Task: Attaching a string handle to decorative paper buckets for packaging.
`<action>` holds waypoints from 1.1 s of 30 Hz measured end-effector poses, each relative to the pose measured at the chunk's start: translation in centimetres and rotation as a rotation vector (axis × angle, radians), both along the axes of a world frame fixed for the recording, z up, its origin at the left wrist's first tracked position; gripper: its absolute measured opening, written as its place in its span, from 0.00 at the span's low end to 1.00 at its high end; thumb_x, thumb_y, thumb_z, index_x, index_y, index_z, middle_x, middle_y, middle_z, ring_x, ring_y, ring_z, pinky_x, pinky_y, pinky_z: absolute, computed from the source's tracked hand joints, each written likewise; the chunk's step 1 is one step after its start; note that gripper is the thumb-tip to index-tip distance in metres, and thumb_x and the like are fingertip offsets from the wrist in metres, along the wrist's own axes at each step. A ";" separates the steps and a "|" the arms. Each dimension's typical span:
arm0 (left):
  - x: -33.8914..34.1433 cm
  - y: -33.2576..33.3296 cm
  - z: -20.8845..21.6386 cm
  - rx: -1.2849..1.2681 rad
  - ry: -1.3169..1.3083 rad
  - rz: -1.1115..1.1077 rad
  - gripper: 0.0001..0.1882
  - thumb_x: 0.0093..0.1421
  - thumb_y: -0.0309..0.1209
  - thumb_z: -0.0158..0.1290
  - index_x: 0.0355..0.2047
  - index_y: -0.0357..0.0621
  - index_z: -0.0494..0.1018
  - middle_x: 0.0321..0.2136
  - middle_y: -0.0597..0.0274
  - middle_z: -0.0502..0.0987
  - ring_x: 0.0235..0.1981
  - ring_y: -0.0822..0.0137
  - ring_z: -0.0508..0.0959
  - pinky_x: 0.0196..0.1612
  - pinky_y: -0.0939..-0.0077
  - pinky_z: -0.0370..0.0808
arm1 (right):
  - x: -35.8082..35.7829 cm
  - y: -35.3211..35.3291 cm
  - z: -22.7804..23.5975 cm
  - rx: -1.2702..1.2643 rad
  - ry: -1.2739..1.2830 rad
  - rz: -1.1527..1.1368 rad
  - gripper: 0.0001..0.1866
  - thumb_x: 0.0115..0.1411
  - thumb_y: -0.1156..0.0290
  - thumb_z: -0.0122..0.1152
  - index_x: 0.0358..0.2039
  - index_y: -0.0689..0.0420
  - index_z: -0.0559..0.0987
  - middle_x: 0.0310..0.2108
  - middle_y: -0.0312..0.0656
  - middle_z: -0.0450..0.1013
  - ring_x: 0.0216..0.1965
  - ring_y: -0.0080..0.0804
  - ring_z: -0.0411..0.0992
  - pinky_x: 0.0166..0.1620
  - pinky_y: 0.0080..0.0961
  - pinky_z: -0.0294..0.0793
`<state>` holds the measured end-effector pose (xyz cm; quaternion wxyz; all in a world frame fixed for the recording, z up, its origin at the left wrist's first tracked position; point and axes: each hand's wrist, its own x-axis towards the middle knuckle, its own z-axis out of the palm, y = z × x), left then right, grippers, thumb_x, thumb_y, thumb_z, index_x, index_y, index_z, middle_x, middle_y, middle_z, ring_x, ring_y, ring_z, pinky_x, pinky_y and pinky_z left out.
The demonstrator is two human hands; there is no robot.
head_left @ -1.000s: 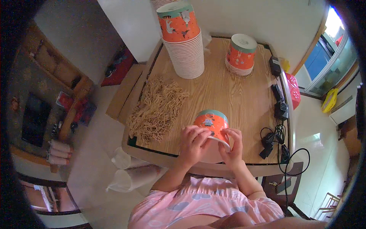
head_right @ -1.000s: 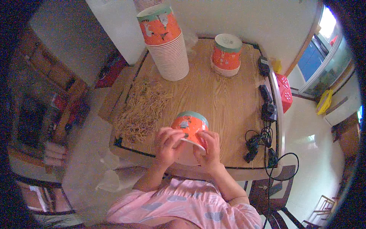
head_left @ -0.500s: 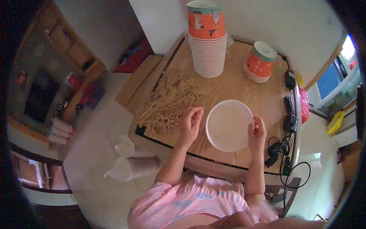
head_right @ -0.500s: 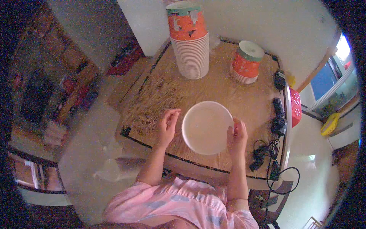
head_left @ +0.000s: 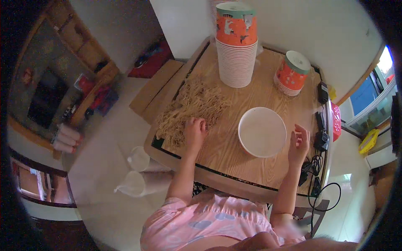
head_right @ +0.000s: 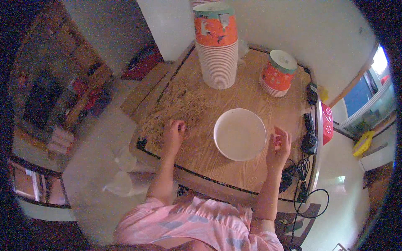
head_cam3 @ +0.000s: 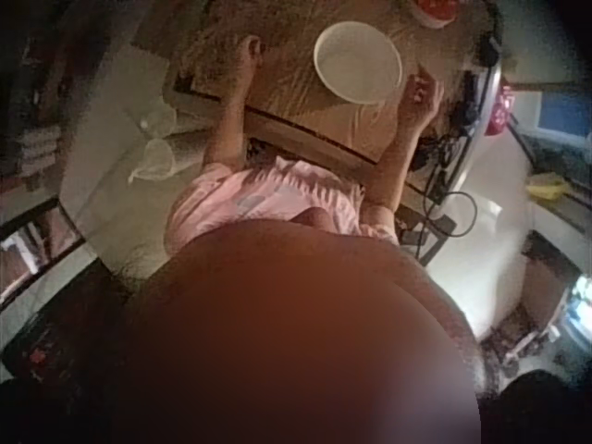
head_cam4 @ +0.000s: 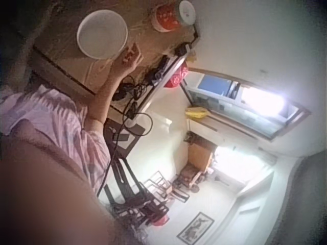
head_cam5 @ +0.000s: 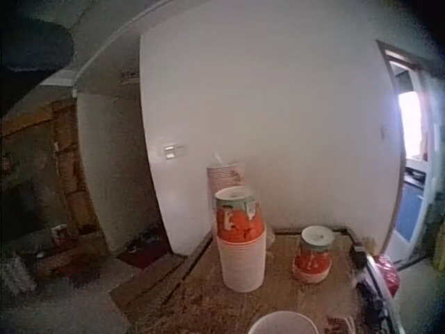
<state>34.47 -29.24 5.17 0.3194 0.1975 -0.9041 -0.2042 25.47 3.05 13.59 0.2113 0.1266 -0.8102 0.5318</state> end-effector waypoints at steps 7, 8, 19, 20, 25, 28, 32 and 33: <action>-1.0 -2.8 -1.9 0.101 0.066 0.185 0.07 0.49 0.30 0.57 0.27 0.45 0.72 0.28 0.57 0.70 0.35 0.55 0.71 0.34 0.62 0.70 | 3.3 0.5 -0.7 -0.087 0.098 0.035 0.06 0.55 0.80 0.53 0.34 0.62 0.74 0.32 0.38 0.66 0.33 0.25 0.66 0.36 0.18 0.66; -0.8 -2.9 -2.1 0.101 0.066 0.188 0.07 0.49 0.30 0.57 0.27 0.45 0.72 0.28 0.57 0.70 0.35 0.55 0.71 0.34 0.62 0.70 | 3.7 0.6 -1.0 -0.087 0.098 0.039 0.06 0.55 0.80 0.53 0.34 0.62 0.74 0.32 0.38 0.66 0.33 0.25 0.66 0.36 0.18 0.66; 0.3 -3.2 -1.5 0.217 0.089 0.121 0.05 0.54 0.30 0.54 0.28 0.43 0.71 0.28 0.58 0.71 0.33 0.59 0.73 0.31 0.66 0.71 | 6.8 -0.3 -2.6 -0.144 -0.024 0.131 0.05 0.53 0.83 0.51 0.31 0.62 0.74 0.30 0.39 0.68 0.31 0.27 0.66 0.35 0.19 0.66; 0.6 -3.1 -1.4 0.216 0.090 0.124 0.05 0.54 0.30 0.54 0.28 0.43 0.71 0.28 0.58 0.71 0.33 0.59 0.73 0.31 0.66 0.71 | 7.0 -0.4 -2.8 -0.145 -0.023 0.135 0.05 0.53 0.83 0.51 0.31 0.62 0.74 0.30 0.39 0.68 0.31 0.27 0.66 0.35 0.19 0.66; 3.2 4.0 6.8 0.480 0.399 -0.088 0.01 0.57 0.27 0.50 0.30 0.45 0.70 0.21 0.65 0.72 0.24 0.68 0.72 0.26 0.75 0.70 | 9.4 -0.8 -3.2 -0.051 0.055 0.169 0.05 0.51 0.83 0.53 0.29 0.61 0.74 0.27 0.43 0.71 0.31 0.32 0.69 0.34 0.24 0.68; 5.5 9.1 7.5 0.471 0.120 -0.393 0.02 0.54 0.24 0.51 0.29 0.45 0.70 0.22 0.62 0.72 0.23 0.62 0.74 0.25 0.70 0.70 | 11.5 -2.7 -6.1 -0.224 -0.269 0.430 0.05 0.55 0.78 0.53 0.32 0.62 0.75 0.29 0.41 0.72 0.32 0.29 0.70 0.36 0.24 0.69; 7.8 14.0 4.6 0.312 -0.158 -0.677 0.05 0.51 0.26 0.53 0.29 0.45 0.69 0.25 0.56 0.74 0.27 0.54 0.76 0.28 0.63 0.72 | 12.3 -4.6 -8.2 -0.514 -0.858 0.696 0.16 0.66 0.62 0.40 0.37 0.62 0.73 0.32 0.35 0.70 0.33 0.19 0.67 0.37 0.15 0.67; 8.4 14.5 3.7 0.316 -0.186 -0.701 0.06 0.51 0.27 0.53 0.29 0.45 0.69 0.26 0.56 0.74 0.28 0.53 0.76 0.29 0.62 0.73 | 12.6 -5.4 -6.1 -0.628 -0.967 0.649 0.17 0.66 0.61 0.40 0.34 0.62 0.73 0.31 0.35 0.70 0.32 0.19 0.67 0.35 0.16 0.66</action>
